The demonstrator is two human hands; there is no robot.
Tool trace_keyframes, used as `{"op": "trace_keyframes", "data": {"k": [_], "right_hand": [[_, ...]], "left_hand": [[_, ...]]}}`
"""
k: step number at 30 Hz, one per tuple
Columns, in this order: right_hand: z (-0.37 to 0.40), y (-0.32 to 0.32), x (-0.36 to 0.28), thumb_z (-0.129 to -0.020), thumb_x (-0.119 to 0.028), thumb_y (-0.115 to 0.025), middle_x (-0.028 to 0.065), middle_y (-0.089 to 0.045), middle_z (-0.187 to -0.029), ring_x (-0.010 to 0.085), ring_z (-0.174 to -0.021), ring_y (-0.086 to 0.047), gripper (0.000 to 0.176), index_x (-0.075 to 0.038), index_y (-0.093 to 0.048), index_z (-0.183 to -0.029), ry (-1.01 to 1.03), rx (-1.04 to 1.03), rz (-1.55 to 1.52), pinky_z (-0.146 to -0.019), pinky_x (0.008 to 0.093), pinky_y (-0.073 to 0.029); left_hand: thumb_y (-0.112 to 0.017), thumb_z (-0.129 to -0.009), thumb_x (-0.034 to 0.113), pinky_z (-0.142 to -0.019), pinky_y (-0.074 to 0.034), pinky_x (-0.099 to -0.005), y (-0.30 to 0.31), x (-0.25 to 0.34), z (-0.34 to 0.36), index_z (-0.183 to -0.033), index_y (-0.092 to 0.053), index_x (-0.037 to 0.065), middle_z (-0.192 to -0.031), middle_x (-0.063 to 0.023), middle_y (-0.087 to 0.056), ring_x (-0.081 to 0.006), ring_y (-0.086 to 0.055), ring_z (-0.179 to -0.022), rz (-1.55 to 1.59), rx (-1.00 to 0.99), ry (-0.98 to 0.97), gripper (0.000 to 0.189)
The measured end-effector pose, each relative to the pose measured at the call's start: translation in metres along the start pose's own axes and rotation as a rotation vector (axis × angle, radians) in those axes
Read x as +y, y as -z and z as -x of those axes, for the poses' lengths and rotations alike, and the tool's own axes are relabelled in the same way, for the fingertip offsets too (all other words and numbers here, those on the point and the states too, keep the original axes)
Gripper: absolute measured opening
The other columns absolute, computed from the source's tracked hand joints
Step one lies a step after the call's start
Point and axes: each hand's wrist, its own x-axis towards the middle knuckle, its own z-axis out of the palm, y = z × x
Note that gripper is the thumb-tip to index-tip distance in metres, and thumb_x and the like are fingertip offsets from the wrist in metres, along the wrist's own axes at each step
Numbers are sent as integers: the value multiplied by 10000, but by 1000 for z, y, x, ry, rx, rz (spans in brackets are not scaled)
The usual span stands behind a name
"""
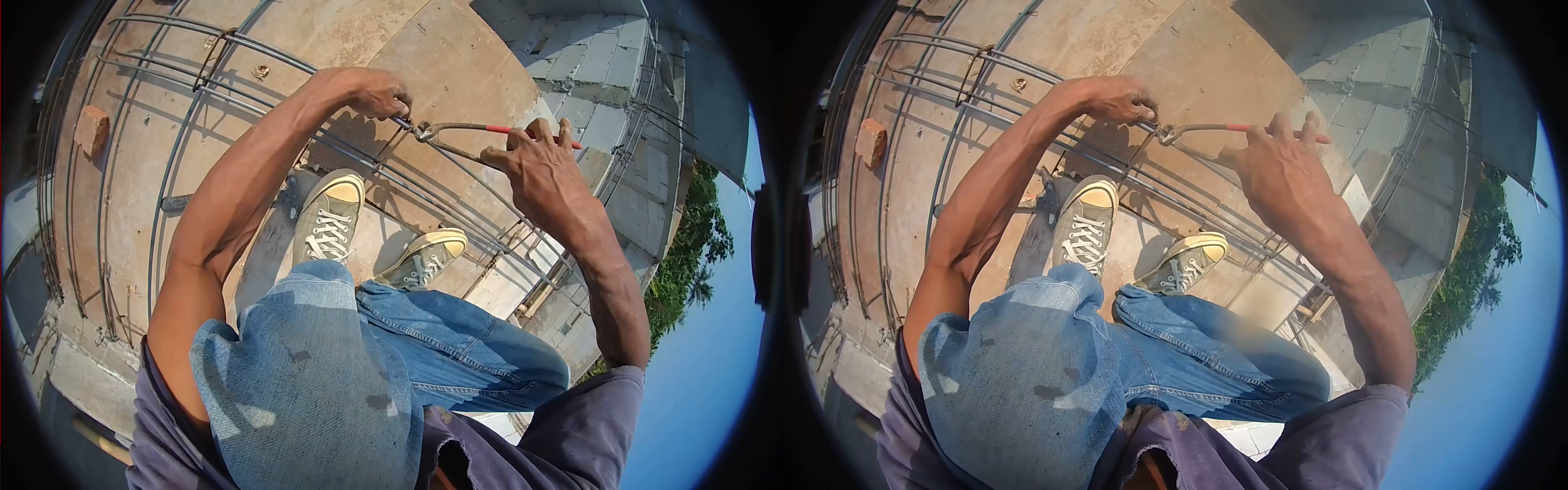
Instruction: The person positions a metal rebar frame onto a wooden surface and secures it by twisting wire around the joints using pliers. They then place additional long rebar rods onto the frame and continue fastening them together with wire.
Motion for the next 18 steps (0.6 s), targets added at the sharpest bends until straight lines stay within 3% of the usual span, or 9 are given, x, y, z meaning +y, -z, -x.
{"op": "trace_keyframes", "data": {"k": [1, 5, 8, 10, 11, 13, 14, 17, 18], "right_hand": [[-2, 0, 0, -906, -61, -497, 138, -638, -1062, 335, -1084, -541, 347, -218, -711, -1130, 22, 24, -16, -998, 666, -314], [-7, 8, -10, -897, -67, -508, 144, -641, -1099, 343, -1081, -552, 335, -222, -713, -1111, 24, 33, 15, -980, 678, -330], [-9, 23, -21, -890, -73, -520, 172, -638, -1117, 357, -1061, -570, 280, -164, -715, -1069, 16, -43, 62, -968, 700, -331], [-12, 32, -32, -877, -62, -526, 191, -631, -1027, 349, -939, -636, 228, -86, -699, -1023, 77, -95, 223, -836, 657, -483], [-13, 31, -33, -877, -62, -526, 191, -631, -1027, 349, -939, -636, 228, -86, -699, -1023, 71, -97, 221, -836, 657, -483], [-17, 26, -32, -876, -63, -530, 188, -603, -921, 309, -784, -673, 186, -11, -663, -996, 75, -79, 74, -618, 492, -592], [-14, 16, -28, -881, -64, -522, 179, -572, -854, 297, -692, -683, 179, 13, -639, -994, 94, 47, 40, -484, 371, -583], [-9, 8, -24, -897, -83, -512, 194, -580, -873, 339, -698, -685, 174, 33, -617, -972, -53, 99, 38, -523, 400, -589], [-10, 7, -22, -905, -88, -497, 205, -598, -858, 361, -707, -684, 200, 20, -610, -1029, -51, 38, 1, -546, 415, -582]], "left_hand": [[-501, -948, 288, -824, -488, -420, -2, -2, -2, -1133, -668, 32, -1024, -160, -695, -317, -641, -931, -7, -1, 21, 358], [-499, -930, 253, -805, -499, -402, -2, -3, -4, -1126, -673, 32, -1014, -164, -698, -316, -651, -912, -22, -24, -24, 343], [-498, -890, 192, -789, -506, -394, -3, -4, -5, -1109, -682, 29, -1006, -169, -700, -313, -655, -900, -50, -19, -46, 329], [-494, -866, 162, -800, -506, -395, -3, -4, -4, -1107, -683, 24, -1011, -177, -698, -312, -655, -912, -10, -17, -37, 336], [-491, -841, 132, -811, -506, -397, -4, -3, -4, -1105, -684, 18, -1015, -184, -696, -312, -655, -925, 32, -21, -25, 346], [-481, -821, 107, -832, -505, -401, -6, -4, -4, -1105, -683, 13, -1022, -192, -694, -318, -654, -942, 35, -12, -24, 361], [-472, -800, 82, -853, -505, -406, -6, -5, -6, -1105, -683, 7, -1029, -199, -691, -324, -652, -960, 42, -1, -17, 379], [-460, -786, 65, -897, -496, -420, -7, -3, -5, -1104, -683, 0, -1044, -214, -686, -343, -644, -993, 24, 12, -3, 394], [-460, -786, 65, -897, -496, -420, -12, -9, -8, -1104, -683, 0, -1044, -214, -686, -343, -644, -993, 25, 6, -2, 394]]}}
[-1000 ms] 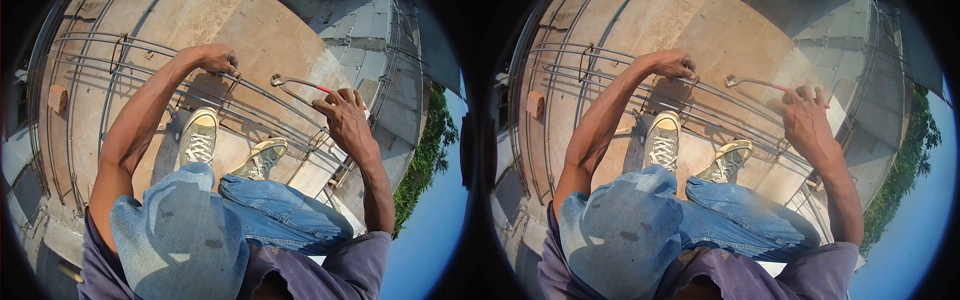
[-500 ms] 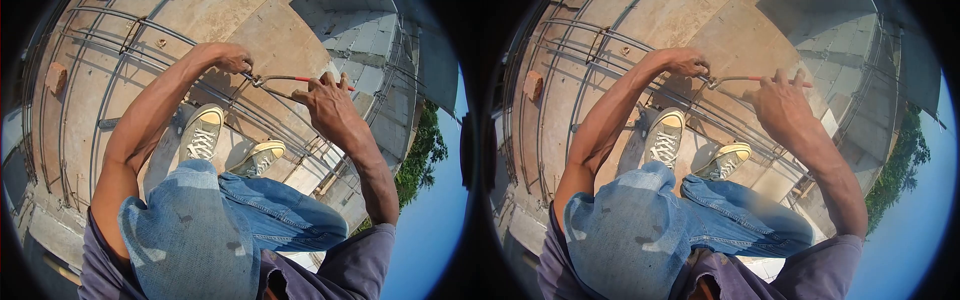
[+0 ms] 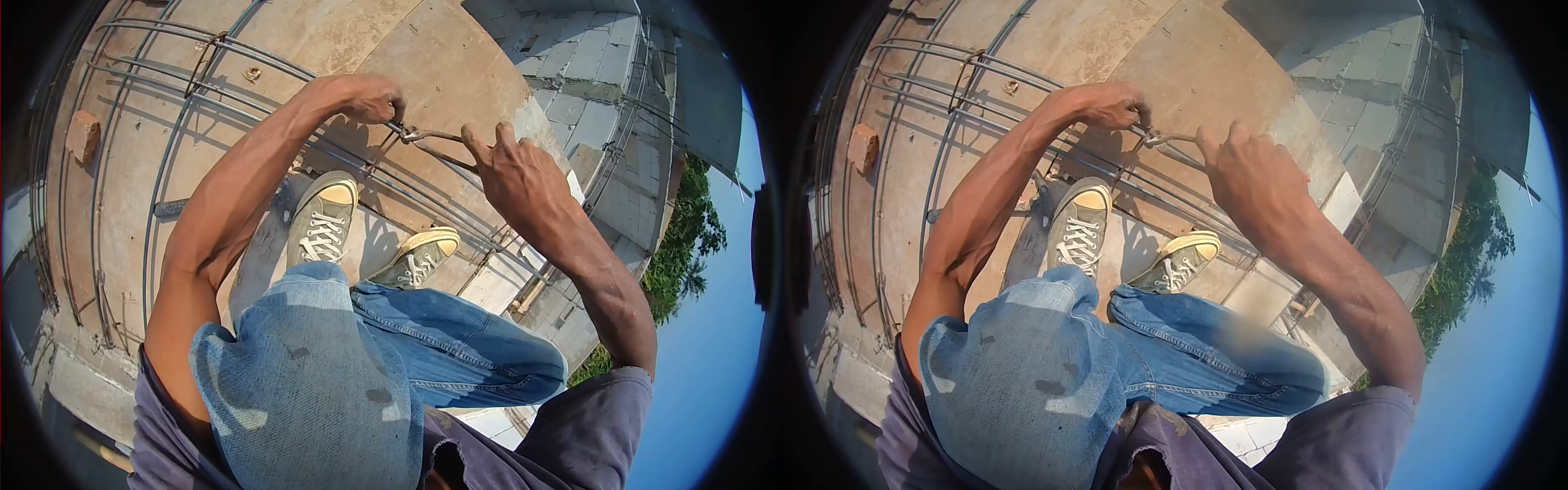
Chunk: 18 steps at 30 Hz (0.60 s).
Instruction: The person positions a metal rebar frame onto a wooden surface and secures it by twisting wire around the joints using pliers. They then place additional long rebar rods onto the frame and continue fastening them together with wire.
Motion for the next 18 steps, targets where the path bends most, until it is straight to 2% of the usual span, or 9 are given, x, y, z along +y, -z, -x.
{"op": "trace_keyframes", "data": {"k": [2, 3, 4, 6, 8, 10, 13, 15, 18], "right_hand": [[-10, -10, 14, -947, -139, -498, 212, -613, -883, 326, -686, -677, 235, -5, -585, -1119, 10, -114, -56, -548, 402, -565], [-12, -17, 21, -990, -191, -500, 218, -629, -908, 291, -664, -669, 279, -31, -560, -1210, 23, -225, -100, -550, 389, -547], [-10, -24, 26, -997, -217, -498, 190, -625, -830, 287, -670, -657, 275, -15, -560, -1172, 30, -170, -108, -560, 407, -523], [-2, -37, 31, -997, -221, -501, 177, -620, -829, 286, -675, -647, 268, -19, -559, -1163, 42, -123, -165, -577, 415, -515], [4, -63, 40, -996, -222, -505, 157, -611, -825, 290, -681, -628, 247, -33, -556, -1146, 51, -30, -299, -598, 425, -498], [7, -112, 48, -990, -211, -515, 155, -602, -834, 318, -696, -619, 208, -57, -549, -1125, 77, 77, -410, -600, 429, -485], [5, -169, 38, -906, -28, -561, 197, -585, -858, 386, -745, -615, 223, -34, -535, -1127, 76, 196, -685, -645, 458, -490], [8, -183, 21, -839, 7, -549, 196, -579, -896, 405, -787, -589, 294, -72, -534, -1121, 43, 244, -778, -643, 473, -482], [10, -179, 36, -867, -24, -581, 197, -571, -915, 404, -832, -592, 329, -74, -533, -1188, 63, 146, -825, -675, 475, -487]], "left_hand": [[-445, -753, 26, -681, -519, -410, -8, -12, -4, -1077, -695, 6, -890, -185, -712, -299, -675, -778, 32, 89, -115, 410], [-445, -753, 26, -681, -519, -410, -11, -14, -4, -1077, -695, 6, -890, -185, -712, -299, -675, -778, 27, 83, -115, 410], [-448, -751, 27, -677, -515, -413, -11, -16, -5, -1072, -696, 6, -877, -184, -709, -299, -672, -770, 26, 104, -159, 407], [-450, -749, 28, -674, -511, -415, -11, -15, -2, -1067, -698, 7, -863, -184, -707, -298, -668, -761, 32, 122, -200, 404], [-441, -774, 53, -938, -476, -432, -3, -5, 3, -1094, -695, 4, -1052, -230, -685, -373, -636, -1014, 59, -2, -38, 412], [-443, -775, 56, -937, -476, -431, -2, -4, 4, -1099, -695, 10, -1053, -228, -687, -375, -636, -1014, 62, 10, -66, 413], [-445, -783, 61, -935, -478, -429, 13, 10, 16, -1110, -693, 18, -1069, -225, -685, -375, -636, -1020, 36, 22, -73, 413], [-444, -788, 63, -935, -479, -428, 10, 16, 22, -1116, -691, 21, -1084, -225, -682, -374, -635, -1024, 31, 9, -45, 413], [-442, -808, 76, -929, -483, -427, 5, 11, 23, -1127, -684, 23, -1101, -217, -679, -370, -634, -1033, 7, 10, -23, 404]]}}
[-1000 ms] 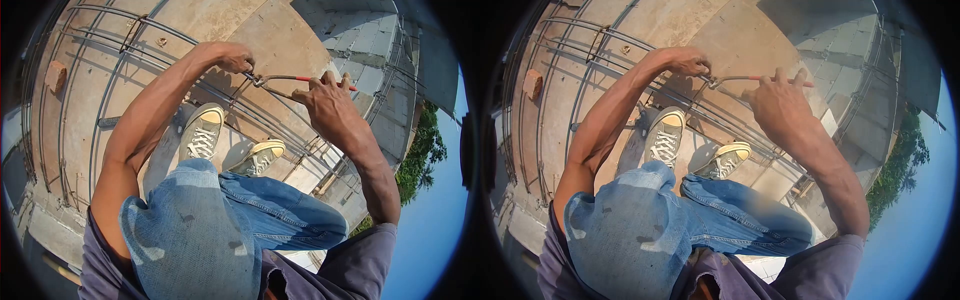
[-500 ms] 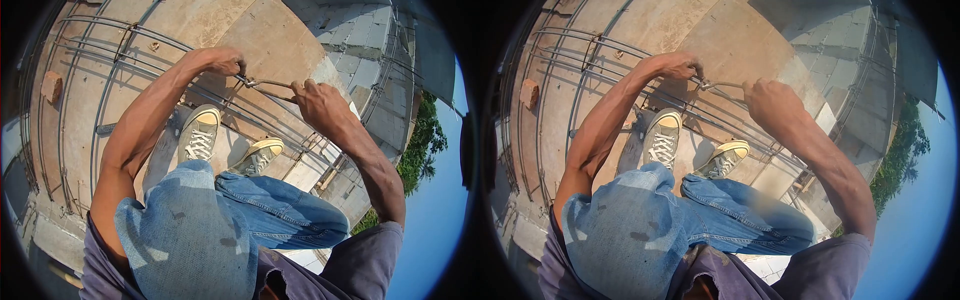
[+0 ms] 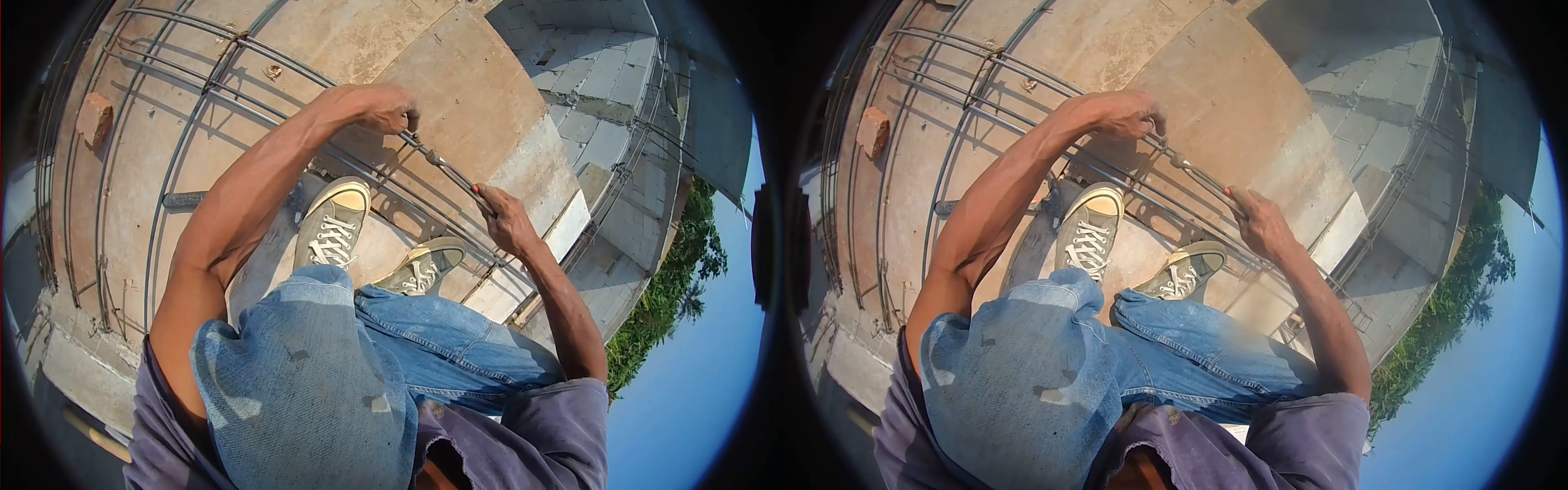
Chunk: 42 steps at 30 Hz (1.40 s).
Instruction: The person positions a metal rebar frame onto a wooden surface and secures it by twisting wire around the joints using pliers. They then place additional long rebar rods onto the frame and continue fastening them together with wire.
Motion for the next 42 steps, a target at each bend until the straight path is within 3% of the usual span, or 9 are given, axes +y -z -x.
{"op": "trace_keyframes", "data": {"k": [6, 13, 15, 21, 23, 30, 35, 38, 42], "right_hand": [[12, 75, -43, -880, -73, -623, 187, -554, -893, 384, -789, -605, 334, -126, -600, -1210, -172, 4, 253, -679, 462, -495], [-14, 81, -53, -902, 57, -394, 192, -586, -906, 307, -862, -599, 539, -129, -492, -1398, -166, -166, 493, -1023, 567, -415], [-22, 80, -55, -966, 29, -322, 167, -625, -1010, 267, -934, -613, 579, -244, -408, -1469, -138, -160, 581, -1018, 544, -436], [-7, 89, -76, -971, -46, -442, 230, -647, -744, 287, -628, -638, 442, -102, -491, -1406, -163, -302, 178, -651, 454, -519], [1, 87, -98, -957, -44, -464, 229, -659, -768, 272, -648, -651, 473, -85, -454, -1428, -350, -521, 103, -639, 445, -512], [30, 10, -81, -940, -70, -467, 168, -707, -926, 213, -877, -680, 563, -129, -344, -1487, -404, -671, -721, -724, 370, -534], [23, 11, -75, -969, -118, -459, 154, -664, -849, 221, -776, -637, 448, -86, -431, -1415, -223, -432, -427, -680, 388, -505], [22, 34, -71, -976, -258, -469, 55, -513, -640, 178, -638, -551, 494, -82, -455, -1437, -396, -263, -385, -627, 399, -471], [22, 65, -76, -970, -252, -463, 54, -524, -648, 165, -626, -542, 500, -86, -450, -1442, -474, -228, -407, -594, 377, -457]], "left_hand": [[-434, -830, 102, -933, -486, -426, 1, -7, -11, -1146, -674, 26, -1115, -212, -676, -359, -633, -1050, -18, 13, -24, 404], [-439, -867, 128, -924, -491, -425, -2, -11, -15, -1159, -666, 30, -1091, -211, -681, -350, -640, -1029, -46, 30, -32, 383], [-455, -894, 161, -919, -493, -424, 1, -7, -13, -1163, -663, 31, -1085, -209, -683, -349, -642, -1024, -59, 38, -38, 365], [-530, -947, 379, -838, -506, -418, -2, -5, 14, -1118, -671, 21, -1001, -193, -690, -346, -651, -910, -90, 197, -20, 421], [-545, -943, 410, -740, -496, -429, -13, -13, 28, -1029, -687, 7, -879, -172, -680, -334, -632, -786, -207, 620, -288, 436], [-584, -910, 441, -638, -444, -453, -48, 3, 62, -908, -699, 2, -710, -166, -624, -319, -592, -687, -67, 191, 85, 454], [-663, -838, 478, -595, -435, -457, -52, 12, 63, -868, -716, 12, -653, -181, -615, -347, -595, -644, -142, 124, 126, 470], [-761, -746, 440, -600, -449, -437, -60, 10, 58, -838, -717, 12, -680, -184, -645, -342, -630, -667, -208, 179, 153, 440], [-769, -730, 460, -596, -450, -433, -64, 5, 53, -826, -716, 12, -673, -177, -646, -338, -631, -661, -248, 221, 115, 462]]}}
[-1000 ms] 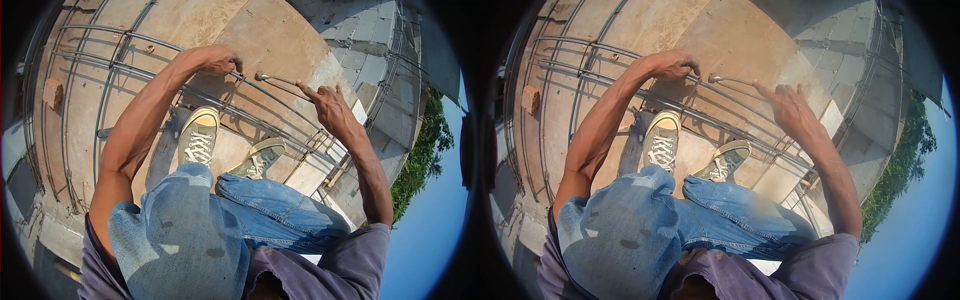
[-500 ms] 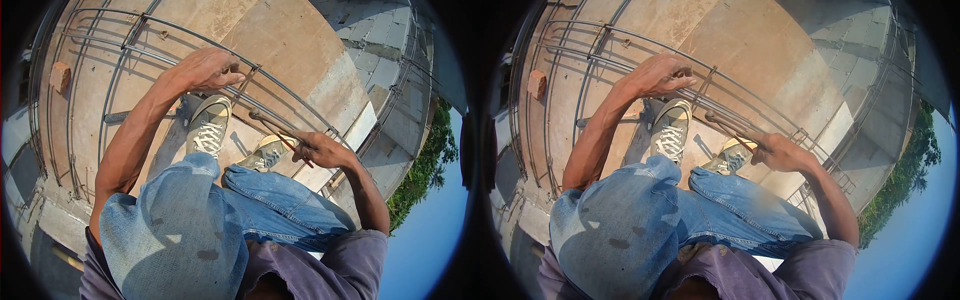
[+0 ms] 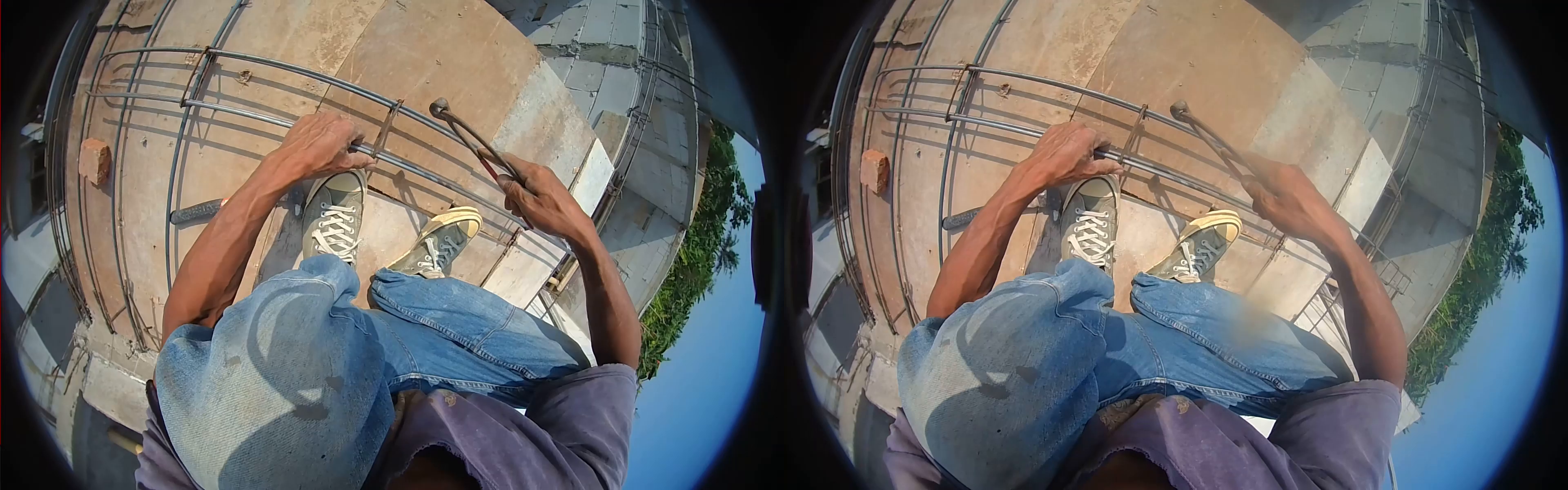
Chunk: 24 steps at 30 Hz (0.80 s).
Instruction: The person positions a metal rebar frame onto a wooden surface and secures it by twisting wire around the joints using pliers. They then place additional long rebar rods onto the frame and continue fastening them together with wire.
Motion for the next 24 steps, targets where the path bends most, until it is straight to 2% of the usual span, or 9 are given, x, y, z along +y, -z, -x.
{"op": "trace_keyframes", "data": {"k": [3, 4, 7, 8, 9, 12, 19, 22, 24], "right_hand": [[-7, 7, -2, -921, -40, -397, 196, -578, -736, 288, -670, -588, 520, -112, -454, -1433, -25, 63, 440, -708, 451, -478], [-16, 8, 10, -877, 22, -390, 220, -591, -754, 325, -684, -583, 578, -152, -481, -1421, 173, 181, 548, -722, 461, -486], [-37, 20, 16, -865, 32, -398, 207, -591, -760, 331, -767, -586, 596, -192, -508, -1407, 255, 235, 748, -765, 458, -483], [-40, 21, 12, -907, 3, -399, 179, -595, -818, 327, -881, -576, 541, -232, -553, -1370, 249, 243, 803, -876, 493, -481], [-45, 22, 14, -907, 3, -399, 179, -595, -818, 327, -881, -576, 541, -232, -553, -1370, 251, 247, 798, -876, 493, -481], [-60, 21, 16, -983, -146, -414, 132, -597, -914, 318, -1037, -544, 402, -295, -612, -1299, 395, 400, 852, -1071, 614, -360], [-70, 35, -10, -948, -145, -476, 123, -602, -901, 283, -1073, -541, 326, -206, -690, -1186, 407, 374, 1043, -1061, 544, -375], [-76, 44, -24, -934, -138, -491, 101, -615, -896, 263, -1090, -540, 284, -181, -715, -1104, 357, 226, 1092, -987, 509, -412], [-78, 47, -26, -926, -138, -502, 88, -636, -864, 271, -1037, -590, 255, -180, -717, -1056, 588, 355, 1254, -884, 488, -453]], "left_hand": [[-770, -730, 466, -627, -478, -432, 2, 4, 0, -793, -716, 5, -698, -181, -652, -341, -653, -731, -8, -23, 36, 468], [-774, -720, 482, -626, -479, -431, 1, 4, 0, -804, -722, 8, -706, -182, -656, -339, -653, -732, -32, -33, 41, 484], [-779, -703, 512, -626, -480, -430, -2, 4, 0, -810, -728, 11, -719, -184, -663, -336, -653, -730, -65, -37, 58, 515], [-780, -697, 525, -625, -480, -430, -2, 4, 0, -806, -727, 10, -722, -185, -665, -336, -653, -727, -66, -26, 67, 529], [-780, -697, 525, -625, -480, -430, -3, 3, -2, -806, -727, 10, -722, -185, -665, -336, -653, -727, -73, -27, 66, 529], [-775, -701, 532, -625, -481, -431, -6, 4, -2, -808, -728, 11, -714, -186, -662, -338, -653, -720, -73, -17, 85, 534], [-790, -684, 509, -630, -480, -430, -7, 3, -2, -795, -720, 10, -705, -190, -659, -340, -655, -719, -69, -17, 95, 516], [-788, -687, 507, -633, -479, -429, -9, 1, 0, -799, -720, 12, -704, -187, -659, -339, -654, -718, -72, 11, 78, 512], [-786, -689, 507, -634, -478, -428, -10, 1, 0, -801, -720, 14, -704, -186, -659, -339, -653, -718, -77, 18, 71, 510]]}}
